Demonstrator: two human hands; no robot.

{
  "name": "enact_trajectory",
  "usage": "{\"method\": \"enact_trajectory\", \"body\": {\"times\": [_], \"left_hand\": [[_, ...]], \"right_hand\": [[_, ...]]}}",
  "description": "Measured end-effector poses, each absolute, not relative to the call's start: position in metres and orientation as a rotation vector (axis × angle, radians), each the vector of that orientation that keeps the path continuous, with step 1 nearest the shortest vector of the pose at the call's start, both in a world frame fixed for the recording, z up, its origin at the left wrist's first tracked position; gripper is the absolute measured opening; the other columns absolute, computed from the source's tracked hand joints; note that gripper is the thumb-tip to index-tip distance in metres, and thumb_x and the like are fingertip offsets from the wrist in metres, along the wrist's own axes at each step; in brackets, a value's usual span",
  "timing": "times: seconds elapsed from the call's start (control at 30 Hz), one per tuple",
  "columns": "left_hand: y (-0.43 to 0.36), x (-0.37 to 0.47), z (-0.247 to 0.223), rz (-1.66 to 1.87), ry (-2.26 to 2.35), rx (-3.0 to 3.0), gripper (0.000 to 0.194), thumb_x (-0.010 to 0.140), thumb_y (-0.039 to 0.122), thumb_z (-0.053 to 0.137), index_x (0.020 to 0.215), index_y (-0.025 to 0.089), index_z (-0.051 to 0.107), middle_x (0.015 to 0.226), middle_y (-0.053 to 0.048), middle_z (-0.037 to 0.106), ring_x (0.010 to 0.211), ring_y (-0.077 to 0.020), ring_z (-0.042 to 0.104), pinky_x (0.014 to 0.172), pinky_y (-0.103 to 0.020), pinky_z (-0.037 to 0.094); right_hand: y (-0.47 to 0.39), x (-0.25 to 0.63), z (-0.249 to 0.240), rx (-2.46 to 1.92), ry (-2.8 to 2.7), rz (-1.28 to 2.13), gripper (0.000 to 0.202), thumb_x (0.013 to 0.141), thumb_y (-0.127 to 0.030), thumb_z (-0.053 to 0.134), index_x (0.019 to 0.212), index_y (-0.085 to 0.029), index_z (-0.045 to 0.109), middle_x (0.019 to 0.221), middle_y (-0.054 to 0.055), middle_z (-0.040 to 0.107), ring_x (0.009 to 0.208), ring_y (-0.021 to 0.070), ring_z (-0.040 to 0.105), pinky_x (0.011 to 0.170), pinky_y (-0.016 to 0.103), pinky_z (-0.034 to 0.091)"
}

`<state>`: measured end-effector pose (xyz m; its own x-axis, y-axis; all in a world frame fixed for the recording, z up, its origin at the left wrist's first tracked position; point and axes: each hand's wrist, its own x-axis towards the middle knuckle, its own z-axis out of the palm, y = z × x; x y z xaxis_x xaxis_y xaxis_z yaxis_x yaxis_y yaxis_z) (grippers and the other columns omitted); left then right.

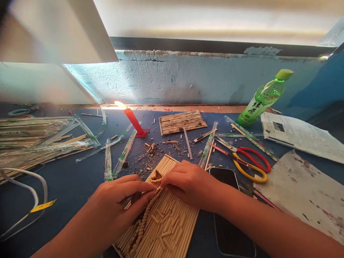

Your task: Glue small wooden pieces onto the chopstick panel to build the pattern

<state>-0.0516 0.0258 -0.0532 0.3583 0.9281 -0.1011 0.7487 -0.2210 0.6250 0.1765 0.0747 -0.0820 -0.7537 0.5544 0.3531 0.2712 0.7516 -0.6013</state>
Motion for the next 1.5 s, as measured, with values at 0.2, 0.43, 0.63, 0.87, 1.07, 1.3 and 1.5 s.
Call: {"method": "enact_trajectory", "body": {"times": [0.2, 0.43, 0.63, 0.87, 1.07, 1.3, 1.5], "left_hand": [[0.0262, -0.0504, -0.0528, 0.433, 1.446, 2.014, 0.021, 0.093, 0.035, 0.053, 0.094, 0.032, 0.074, 0.079, 0.001, 0.065, 0.068, -0.0151, 0.061, 0.064, -0.028, 0.044], [0.0257, -0.051, -0.0512, 0.416, 1.448, 1.999, 0.02, 0.094, 0.031, 0.053, 0.093, 0.031, 0.073, 0.081, 0.002, 0.065, 0.071, -0.0149, 0.062, 0.067, -0.029, 0.044], [0.0246, -0.0517, -0.0522, 0.404, 1.449, 2.003, 0.021, 0.094, 0.032, 0.053, 0.092, 0.031, 0.074, 0.081, 0.001, 0.065, 0.072, -0.0152, 0.062, 0.067, -0.03, 0.044], [0.0246, -0.0509, -0.0518, 0.411, 1.45, 2.001, 0.019, 0.093, 0.03, 0.055, 0.091, 0.031, 0.074, 0.081, 0.002, 0.065, 0.071, -0.0147, 0.062, 0.066, -0.029, 0.044], [0.0258, -0.0509, -0.053, 0.421, 1.44, 2.005, 0.019, 0.093, 0.03, 0.054, 0.093, 0.032, 0.073, 0.081, 0.002, 0.065, 0.071, -0.0145, 0.062, 0.067, -0.03, 0.045], [0.0256, -0.0507, -0.053, 0.442, 1.451, 1.998, 0.018, 0.093, 0.03, 0.055, 0.094, 0.032, 0.073, 0.08, 0.003, 0.065, 0.071, -0.0146, 0.062, 0.066, -0.029, 0.045], [0.0248, -0.0516, -0.0535, 0.441, 1.436, 2.014, 0.019, 0.094, 0.031, 0.054, 0.094, 0.032, 0.073, 0.08, 0.003, 0.065, 0.071, -0.0144, 0.062, 0.066, -0.029, 0.045]], "right_hand": [[0.0752, 0.1767, -0.0844, -0.619, -2.438, 0.657, 0.017, 0.095, -0.016, 0.055, 0.109, -0.02, 0.064, 0.096, 0.003, 0.07, 0.089, 0.0141, 0.063, 0.079, 0.03, 0.046], [0.0763, 0.1781, -0.0856, -0.618, -2.476, 0.672, 0.01, 0.095, -0.016, 0.056, 0.101, -0.018, 0.063, 0.093, 0.002, 0.07, 0.088, 0.014, 0.063, 0.08, 0.031, 0.044], [0.0751, 0.1776, -0.0854, -0.63, -2.46, 0.69, 0.009, 0.095, -0.018, 0.057, 0.1, -0.019, 0.063, 0.092, 0.002, 0.071, 0.088, 0.0137, 0.063, 0.08, 0.03, 0.043], [0.0751, 0.1768, -0.083, -0.629, -2.486, 0.704, 0.013, 0.096, -0.016, 0.055, 0.105, -0.018, 0.063, 0.096, 0.003, 0.072, 0.091, 0.0144, 0.064, 0.082, 0.031, 0.044], [0.0755, 0.1761, -0.0829, -0.635, -2.519, 0.734, 0.015, 0.097, -0.014, 0.051, 0.107, -0.017, 0.063, 0.099, 0.004, 0.072, 0.093, 0.0147, 0.064, 0.084, 0.032, 0.044], [0.0762, 0.1773, -0.0817, -0.615, -2.487, 0.704, 0.016, 0.095, -0.015, 0.054, 0.108, -0.018, 0.064, 0.098, 0.004, 0.072, 0.091, 0.0152, 0.064, 0.082, 0.032, 0.046], [0.0759, 0.1776, -0.0804, -0.596, -2.491, 0.673, 0.016, 0.096, -0.015, 0.053, 0.106, -0.018, 0.065, 0.096, 0.004, 0.071, 0.089, 0.0145, 0.063, 0.079, 0.031, 0.046]]}}
